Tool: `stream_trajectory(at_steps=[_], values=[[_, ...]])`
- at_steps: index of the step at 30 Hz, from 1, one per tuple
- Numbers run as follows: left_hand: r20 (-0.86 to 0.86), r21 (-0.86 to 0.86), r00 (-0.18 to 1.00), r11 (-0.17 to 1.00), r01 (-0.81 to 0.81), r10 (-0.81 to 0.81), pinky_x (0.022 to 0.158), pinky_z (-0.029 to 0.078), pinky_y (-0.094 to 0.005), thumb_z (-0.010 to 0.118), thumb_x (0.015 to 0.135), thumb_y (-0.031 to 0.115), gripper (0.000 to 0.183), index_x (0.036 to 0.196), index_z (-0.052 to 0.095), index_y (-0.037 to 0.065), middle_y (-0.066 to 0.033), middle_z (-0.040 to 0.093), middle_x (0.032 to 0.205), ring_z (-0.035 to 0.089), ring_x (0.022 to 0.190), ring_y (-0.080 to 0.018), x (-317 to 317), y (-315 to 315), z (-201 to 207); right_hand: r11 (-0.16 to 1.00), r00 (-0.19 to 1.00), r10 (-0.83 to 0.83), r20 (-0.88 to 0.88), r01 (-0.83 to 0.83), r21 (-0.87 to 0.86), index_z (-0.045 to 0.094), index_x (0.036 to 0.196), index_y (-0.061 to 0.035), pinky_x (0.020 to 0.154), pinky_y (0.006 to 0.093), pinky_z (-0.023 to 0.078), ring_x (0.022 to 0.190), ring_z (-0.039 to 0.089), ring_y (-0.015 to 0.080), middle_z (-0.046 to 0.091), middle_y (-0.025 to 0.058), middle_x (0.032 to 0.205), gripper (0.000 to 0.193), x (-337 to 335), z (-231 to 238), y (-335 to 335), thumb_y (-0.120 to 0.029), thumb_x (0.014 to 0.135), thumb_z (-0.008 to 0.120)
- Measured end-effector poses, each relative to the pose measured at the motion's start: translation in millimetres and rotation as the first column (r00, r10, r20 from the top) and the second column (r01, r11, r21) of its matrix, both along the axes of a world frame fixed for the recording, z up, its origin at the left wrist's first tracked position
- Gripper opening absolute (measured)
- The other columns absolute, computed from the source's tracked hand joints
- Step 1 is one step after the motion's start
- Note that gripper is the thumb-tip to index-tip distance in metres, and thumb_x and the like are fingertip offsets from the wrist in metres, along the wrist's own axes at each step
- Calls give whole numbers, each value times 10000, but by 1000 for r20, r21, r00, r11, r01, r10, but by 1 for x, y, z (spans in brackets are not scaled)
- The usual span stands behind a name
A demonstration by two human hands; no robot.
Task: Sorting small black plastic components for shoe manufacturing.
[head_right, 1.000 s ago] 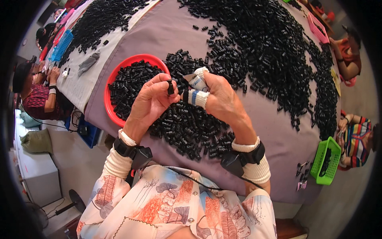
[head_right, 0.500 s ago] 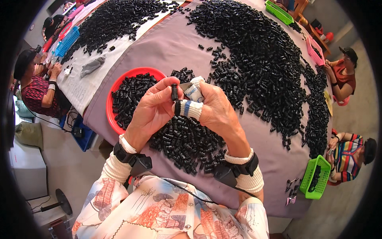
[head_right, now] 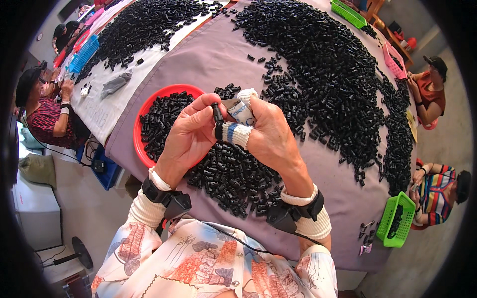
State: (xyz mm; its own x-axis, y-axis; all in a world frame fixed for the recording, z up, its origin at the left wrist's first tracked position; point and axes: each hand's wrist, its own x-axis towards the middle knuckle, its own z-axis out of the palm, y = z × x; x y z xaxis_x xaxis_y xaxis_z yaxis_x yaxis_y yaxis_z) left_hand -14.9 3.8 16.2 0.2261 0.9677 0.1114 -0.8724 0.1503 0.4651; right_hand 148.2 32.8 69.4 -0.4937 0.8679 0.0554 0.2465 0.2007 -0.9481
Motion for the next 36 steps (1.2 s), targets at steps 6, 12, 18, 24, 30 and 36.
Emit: stream_trajectory(at_steps=[6, 12, 18, 24, 30, 36], values=[[-37, -10, 999, 999, -38, 38, 728, 516, -263, 557, 866, 33, 163, 1026, 570, 8, -118, 630, 934, 619, 737, -132, 0, 1, 2, 999, 998, 4, -67, -6, -33, 604, 920, -5, 561, 220, 394, 623, 443, 58, 522, -10, 691, 263, 0, 3, -4, -171, 749, 716], [-22, 30, 998, 998, -51, 52, 694, 526, -254, 553, 854, 13, 134, 983, 588, 4, -122, 631, 933, 627, 729, -125, 0, 2, 6, 995, 985, -12, -170, -5, -98, 593, 837, -56, 370, 169, 308, 435, 447, 21, 499, -46, 570, 193, -1, -4, -3, -169, 738, 714], [-76, -8, 994, 997, -80, 79, 703, 518, -251, 546, 877, 45, 217, 1084, 579, -12, -112, 631, 931, 618, 730, -121, 3, 0, 7, 995, 984, -29, -178, 12, -96, 591, 839, -55, 369, 171, 301, 432, 445, 26, 498, -44, 570, 175, -1, -5, -3, -176, 757, 686], [-104, 14, 991, 996, -89, 90, 694, 514, -259, 537, 897, 86, 245, 1115, 565, -23, -107, 626, 929, 601, 712, -123, 8, 0, 4, 983, 976, -72, -207, 35, -178, 589, 840, -40, 369, 175, 295, 433, 442, 31, 508, -19, 577, 130, 2, -10, -2, -156, 791, 623], [-146, 5, 984, 995, -99, 99, 682, 511, -260, 545, 897, 105, 261, 1124, 559, -22, -101, 625, 905, 592, 707, -121, 8, -2, 5, 981, 979, -78, -191, 41, -191, 589, 845, -33, 368, 182, 299, 430, 439, 38, 505, -17, 574, 138, 1, -12, -2, -162, 800, 610], [-171, -21, 979, 993, -113, 108, 671, 507, -255, 542, 900, 117, 242, 1098, 576, -19, -86, 627, 869, 587, 703, -112, 12, 0, 2, 985, 981, -109, -162, 85, -151, 586, 870, -38, 369, 187, 308, 428, 442, 40, 501, -21, 570, 168, 3, -19, -1, -185, 798, 619]])
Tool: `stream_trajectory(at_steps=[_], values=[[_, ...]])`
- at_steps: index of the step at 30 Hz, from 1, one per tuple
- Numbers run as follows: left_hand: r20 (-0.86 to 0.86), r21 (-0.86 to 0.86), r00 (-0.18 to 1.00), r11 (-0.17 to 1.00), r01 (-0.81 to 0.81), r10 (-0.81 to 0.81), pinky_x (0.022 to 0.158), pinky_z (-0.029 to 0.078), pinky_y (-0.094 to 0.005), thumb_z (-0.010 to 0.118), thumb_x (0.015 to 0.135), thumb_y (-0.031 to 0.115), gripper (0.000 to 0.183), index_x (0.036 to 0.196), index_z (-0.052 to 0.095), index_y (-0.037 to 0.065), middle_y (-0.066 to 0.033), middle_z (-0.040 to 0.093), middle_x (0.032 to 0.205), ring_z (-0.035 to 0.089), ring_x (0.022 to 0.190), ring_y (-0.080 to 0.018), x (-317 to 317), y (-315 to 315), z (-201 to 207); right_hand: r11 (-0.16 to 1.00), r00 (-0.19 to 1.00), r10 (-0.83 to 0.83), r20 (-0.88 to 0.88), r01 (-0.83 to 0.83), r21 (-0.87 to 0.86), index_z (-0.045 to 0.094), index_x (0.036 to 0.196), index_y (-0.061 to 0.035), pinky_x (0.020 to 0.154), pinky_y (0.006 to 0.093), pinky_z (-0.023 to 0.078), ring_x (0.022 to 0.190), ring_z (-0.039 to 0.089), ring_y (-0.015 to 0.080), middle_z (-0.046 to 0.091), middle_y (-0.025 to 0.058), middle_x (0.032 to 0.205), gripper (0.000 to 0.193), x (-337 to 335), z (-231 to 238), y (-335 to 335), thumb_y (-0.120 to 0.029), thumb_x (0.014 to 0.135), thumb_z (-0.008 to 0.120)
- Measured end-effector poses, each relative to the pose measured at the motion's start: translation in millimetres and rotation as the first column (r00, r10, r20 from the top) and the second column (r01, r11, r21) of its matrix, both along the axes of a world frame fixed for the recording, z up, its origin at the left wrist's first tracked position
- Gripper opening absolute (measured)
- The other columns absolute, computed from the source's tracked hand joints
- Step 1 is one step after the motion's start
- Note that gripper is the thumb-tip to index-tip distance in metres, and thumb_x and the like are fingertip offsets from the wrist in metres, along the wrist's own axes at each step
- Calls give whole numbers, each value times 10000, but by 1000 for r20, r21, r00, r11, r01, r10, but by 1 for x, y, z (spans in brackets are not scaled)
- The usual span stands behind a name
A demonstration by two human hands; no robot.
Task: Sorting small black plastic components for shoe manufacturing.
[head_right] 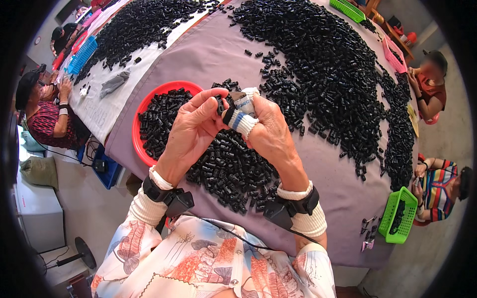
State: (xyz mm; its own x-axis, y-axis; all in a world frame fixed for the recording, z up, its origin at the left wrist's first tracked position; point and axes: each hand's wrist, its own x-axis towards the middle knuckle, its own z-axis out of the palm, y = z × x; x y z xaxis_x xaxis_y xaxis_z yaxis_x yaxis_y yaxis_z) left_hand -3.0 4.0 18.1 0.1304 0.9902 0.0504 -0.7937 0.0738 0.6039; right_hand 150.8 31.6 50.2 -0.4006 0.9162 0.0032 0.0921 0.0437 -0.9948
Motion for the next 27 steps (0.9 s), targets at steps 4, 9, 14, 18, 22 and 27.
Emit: stream_trajectory(at_steps=[4, 9, 14, 18, 22, 27], values=[[-21, -35, 999, 999, -26, 25, 663, 506, -252, 541, 902, 122, 230, 1081, 585, -16, -79, 627, 860, 582, 691, -112, 0, -1, 4, 1000, 1000, -4, 6, 4, -20, 587, 877, -40, 371, 187, 309, 430, 444, 40, 501, -22, 571, 163, 0, 2, -1, -180, 798, 618], [-34, -35, 999, 999, -4, 3, 649, 500, -238, 548, 899, 130, 229, 1075, 586, -13, -74, 625, 824, 572, 661, -111, 0, -2, 1, 999, 1000, 25, 16, -25, -35, 592, 885, -40, 374, 182, 309, 432, 440, 38, 496, -25, 571, 175, 0, 3, -1, -193, 805, 622], [-33, -54, 999, 998, -10, 8, 653, 499, -246, 553, 898, 137, 225, 1066, 589, -8, -70, 623, 815, 570, 658, -108, -1, -2, 2, 999, 998, 36, 42, -34, -38, 590, 921, -16, 387, 196, 335, 444, 449, 41, 530, -15, 618, 213, 2, 0, 0, -204, 827, 626], [-15, -64, 1000, 998, 3, -4, 664, 500, -254, 556, 897, 143, 219, 1055, 591, -4, -59, 618, 811, 570, 670, -105, -2, -3, 2, 999, 1000, 23, 17, -22, -41, 589, 852, -45, 372, 177, 313, 428, 434, 30, 493, -36, 573, 190, 0, 1, -1, -217, 794, 647], [-26, -78, 1000, 997, -10, 8, 676, 498, -251, 555, 898, 149, 217, 1046, 593, -4, -47, 612, 811, 570, 691, -97, -1, -4, 4, 995, 992, 97, 85, -95, -32, 588, 895, -19, 380, 202, 341, 435, 447, 43, 534, -14, 619, 240, 3, 1, 1, -236, 811, 648], [-70, -83, 997, 996, -26, 20, 688, 491, -234, 548, 903, 156, 216, 1043, 594, -3, -36, 611, 820, 565, 704, -80, -1, -5, 5, 989, 980, 147, 131, -148, -4, 568, 828, -24, 381, 207, 346, 431, 443, 48, 504, -16, 604, 306, 5, 1, 2, -289, 759, 703]])
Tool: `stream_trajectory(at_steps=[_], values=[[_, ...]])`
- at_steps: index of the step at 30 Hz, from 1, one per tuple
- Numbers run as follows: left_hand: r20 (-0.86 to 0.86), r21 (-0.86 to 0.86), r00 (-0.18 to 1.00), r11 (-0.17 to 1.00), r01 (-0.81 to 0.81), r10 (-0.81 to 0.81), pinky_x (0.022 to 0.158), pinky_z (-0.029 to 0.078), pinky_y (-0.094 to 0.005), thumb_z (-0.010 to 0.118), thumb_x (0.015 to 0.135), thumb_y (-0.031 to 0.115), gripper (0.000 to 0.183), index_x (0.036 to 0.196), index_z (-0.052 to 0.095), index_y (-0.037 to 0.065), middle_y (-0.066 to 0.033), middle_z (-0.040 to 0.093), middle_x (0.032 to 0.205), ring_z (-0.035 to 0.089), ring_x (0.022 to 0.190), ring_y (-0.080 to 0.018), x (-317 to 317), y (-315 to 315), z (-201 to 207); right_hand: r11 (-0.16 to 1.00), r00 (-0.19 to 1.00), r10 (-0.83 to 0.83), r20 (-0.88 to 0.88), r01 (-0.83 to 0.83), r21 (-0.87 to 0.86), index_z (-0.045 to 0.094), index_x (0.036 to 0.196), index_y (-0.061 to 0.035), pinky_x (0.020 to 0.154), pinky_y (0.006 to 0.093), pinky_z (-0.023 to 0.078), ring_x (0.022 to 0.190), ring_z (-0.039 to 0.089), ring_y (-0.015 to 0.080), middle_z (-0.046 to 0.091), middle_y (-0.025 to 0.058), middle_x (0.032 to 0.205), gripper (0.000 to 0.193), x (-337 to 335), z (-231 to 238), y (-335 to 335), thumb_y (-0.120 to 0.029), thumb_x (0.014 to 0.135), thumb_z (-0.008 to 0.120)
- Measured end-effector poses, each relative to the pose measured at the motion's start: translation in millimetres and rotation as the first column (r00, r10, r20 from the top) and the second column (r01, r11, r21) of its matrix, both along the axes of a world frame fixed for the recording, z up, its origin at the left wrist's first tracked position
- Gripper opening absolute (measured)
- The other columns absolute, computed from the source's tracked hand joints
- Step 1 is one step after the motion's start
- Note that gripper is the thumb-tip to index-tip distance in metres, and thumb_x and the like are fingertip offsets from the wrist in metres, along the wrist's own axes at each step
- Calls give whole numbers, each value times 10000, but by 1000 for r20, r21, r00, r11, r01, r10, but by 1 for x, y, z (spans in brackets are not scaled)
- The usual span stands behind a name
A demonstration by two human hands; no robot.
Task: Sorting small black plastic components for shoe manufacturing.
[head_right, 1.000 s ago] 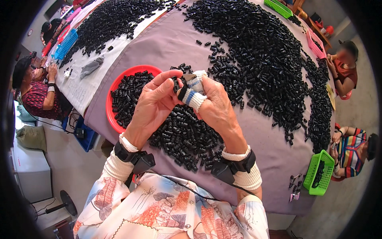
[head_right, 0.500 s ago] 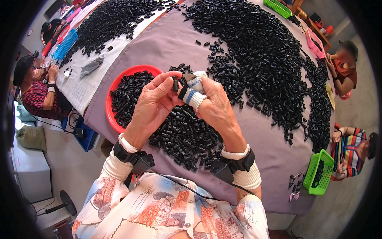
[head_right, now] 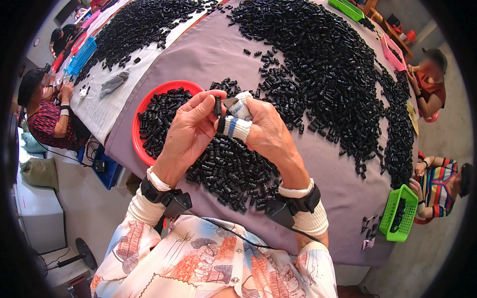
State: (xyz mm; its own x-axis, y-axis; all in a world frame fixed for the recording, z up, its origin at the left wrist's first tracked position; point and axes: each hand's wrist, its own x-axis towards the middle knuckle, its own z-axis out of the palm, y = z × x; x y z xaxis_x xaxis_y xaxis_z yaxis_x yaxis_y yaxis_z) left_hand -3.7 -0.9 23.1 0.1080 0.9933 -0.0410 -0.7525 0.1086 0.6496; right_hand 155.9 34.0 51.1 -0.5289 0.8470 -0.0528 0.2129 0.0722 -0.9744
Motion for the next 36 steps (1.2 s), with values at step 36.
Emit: stream_trajectory(at_steps=[36], values=[[-6, 43, 996, 996, 84, -84, 726, 505, -239, 531, 903, 96, 238, 1112, 569, -12, -69, 632, 901, 599, 805, -102, -6, -1, -5, 991, 999, -9, 45, 3, 135, 571, 813, 0, 479, 258, 378, 528, 448, 80, 498, 2, 597, 309, 2, -4, 4, -257, 719, 716]])
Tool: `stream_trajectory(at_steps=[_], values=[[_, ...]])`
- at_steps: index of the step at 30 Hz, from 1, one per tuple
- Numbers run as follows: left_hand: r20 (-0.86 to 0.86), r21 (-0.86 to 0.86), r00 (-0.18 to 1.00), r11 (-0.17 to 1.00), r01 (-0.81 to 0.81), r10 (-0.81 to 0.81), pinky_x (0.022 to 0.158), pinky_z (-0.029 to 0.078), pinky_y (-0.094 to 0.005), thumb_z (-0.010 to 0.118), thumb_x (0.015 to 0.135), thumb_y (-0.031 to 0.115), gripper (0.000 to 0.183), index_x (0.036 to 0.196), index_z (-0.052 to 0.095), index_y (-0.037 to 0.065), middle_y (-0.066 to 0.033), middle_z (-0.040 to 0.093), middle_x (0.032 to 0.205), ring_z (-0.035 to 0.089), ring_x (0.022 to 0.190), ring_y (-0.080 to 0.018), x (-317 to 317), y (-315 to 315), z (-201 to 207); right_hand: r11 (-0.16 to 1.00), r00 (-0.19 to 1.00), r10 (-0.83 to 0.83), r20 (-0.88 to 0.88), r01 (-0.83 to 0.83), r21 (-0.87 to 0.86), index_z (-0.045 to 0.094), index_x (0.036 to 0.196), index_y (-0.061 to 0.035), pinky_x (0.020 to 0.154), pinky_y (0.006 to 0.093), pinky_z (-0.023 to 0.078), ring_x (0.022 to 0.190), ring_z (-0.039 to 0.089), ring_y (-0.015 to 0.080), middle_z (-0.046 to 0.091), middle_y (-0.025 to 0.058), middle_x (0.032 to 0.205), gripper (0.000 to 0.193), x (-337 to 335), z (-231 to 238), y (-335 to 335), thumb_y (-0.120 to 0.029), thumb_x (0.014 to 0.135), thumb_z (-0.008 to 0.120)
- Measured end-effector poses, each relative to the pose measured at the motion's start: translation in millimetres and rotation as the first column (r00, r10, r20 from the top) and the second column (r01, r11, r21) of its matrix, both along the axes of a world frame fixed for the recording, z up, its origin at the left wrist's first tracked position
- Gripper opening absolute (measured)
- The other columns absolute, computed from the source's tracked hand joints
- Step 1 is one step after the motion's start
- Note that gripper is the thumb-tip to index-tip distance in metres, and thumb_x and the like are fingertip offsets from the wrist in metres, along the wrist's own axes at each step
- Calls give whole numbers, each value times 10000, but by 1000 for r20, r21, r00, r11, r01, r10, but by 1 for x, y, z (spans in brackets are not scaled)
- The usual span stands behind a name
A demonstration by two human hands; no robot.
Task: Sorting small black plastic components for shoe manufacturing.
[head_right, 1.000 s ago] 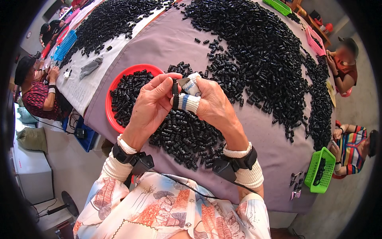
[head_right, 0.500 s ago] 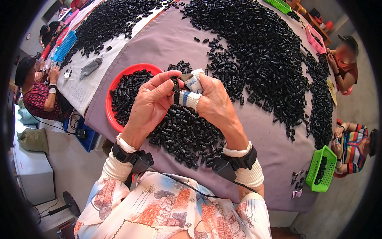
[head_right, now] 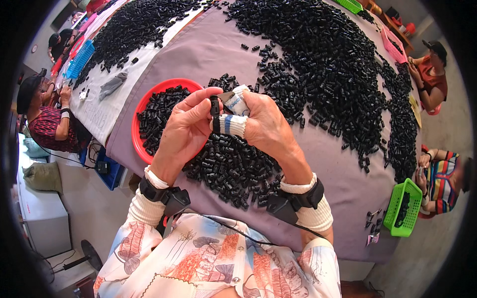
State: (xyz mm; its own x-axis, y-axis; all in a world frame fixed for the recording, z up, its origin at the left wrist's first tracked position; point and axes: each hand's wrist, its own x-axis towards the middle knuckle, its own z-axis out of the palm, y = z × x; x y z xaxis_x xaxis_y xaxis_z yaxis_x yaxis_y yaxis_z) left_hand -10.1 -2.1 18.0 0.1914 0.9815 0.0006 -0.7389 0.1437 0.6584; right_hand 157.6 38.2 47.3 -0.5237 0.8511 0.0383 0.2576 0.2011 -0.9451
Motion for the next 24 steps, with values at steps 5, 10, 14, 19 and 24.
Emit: stream_trajectory(at_steps=[5, 10, 14, 19, 24], values=[[71, -35, 997, 999, -8, 11, 719, 509, -241, 533, 899, 82, 245, 1123, 559, -13, -78, 631, 919, 604, 794, -108, 2, 0, 0, 995, 998, 36, 45, -32, -91, 546, 770, -2, 446, 268, 366, 484, 429, 78, 483, 0, 566, 342, -1, 5, 1, -296, 707, 709], [65, -26, 998, 1000, 2, -1, 721, 514, -245, 529, 899, 73, 247, 1126, 555, -19, -81, 632, 924, 607, 795, -111, 3, -1, 1, 998, 997, 44, 56, -41, -57, 535, 753, -3, 433, 264, 359, 477, 428, 76, 480, 2, 566, 361, -2, 7, 0, -318, 704, 704], [49, -30, 999, 1000, -7, 8, 709, 518, -238, 525, 898, 62, 246, 1126, 553, -28, -82, 632, 921, 611, 792, -113, 1, -2, 0, 996, 997, 51, 60, -47, -71, 533, 746, -8, 442, 271, 355, 486, 424, 84, 463, 0, 558, 357, -2, 6, 0, -317, 705, 706], [64, -46, 998, 999, 13, -10, 694, 519, -233, 526, 896, 60, 243, 1119, 555, -34, -84, 631, 919, 611, 781, -111, 1, -1, 1, 997, 997, 70, -16, -71, -43, 572, 785, -53, 349, 187, 312, 410, 421, 25, 479, -48, 566, 298, -1, -5, 3, -265, 701, 765], [65, -48, 998, 999, 19, -16, 683, 518, -231, 527, 895, 61, 237, 1110, 560, -36, -85, 628, 933, 604, 771, -107, 2, -1, 1, 994, 996, 84, 1, -84, -68, 578, 785, -52, 350, 185, 311, 410, 420, 25, 478, -50, 564, 300, 0, -4, 3, -273, 702, 763]])
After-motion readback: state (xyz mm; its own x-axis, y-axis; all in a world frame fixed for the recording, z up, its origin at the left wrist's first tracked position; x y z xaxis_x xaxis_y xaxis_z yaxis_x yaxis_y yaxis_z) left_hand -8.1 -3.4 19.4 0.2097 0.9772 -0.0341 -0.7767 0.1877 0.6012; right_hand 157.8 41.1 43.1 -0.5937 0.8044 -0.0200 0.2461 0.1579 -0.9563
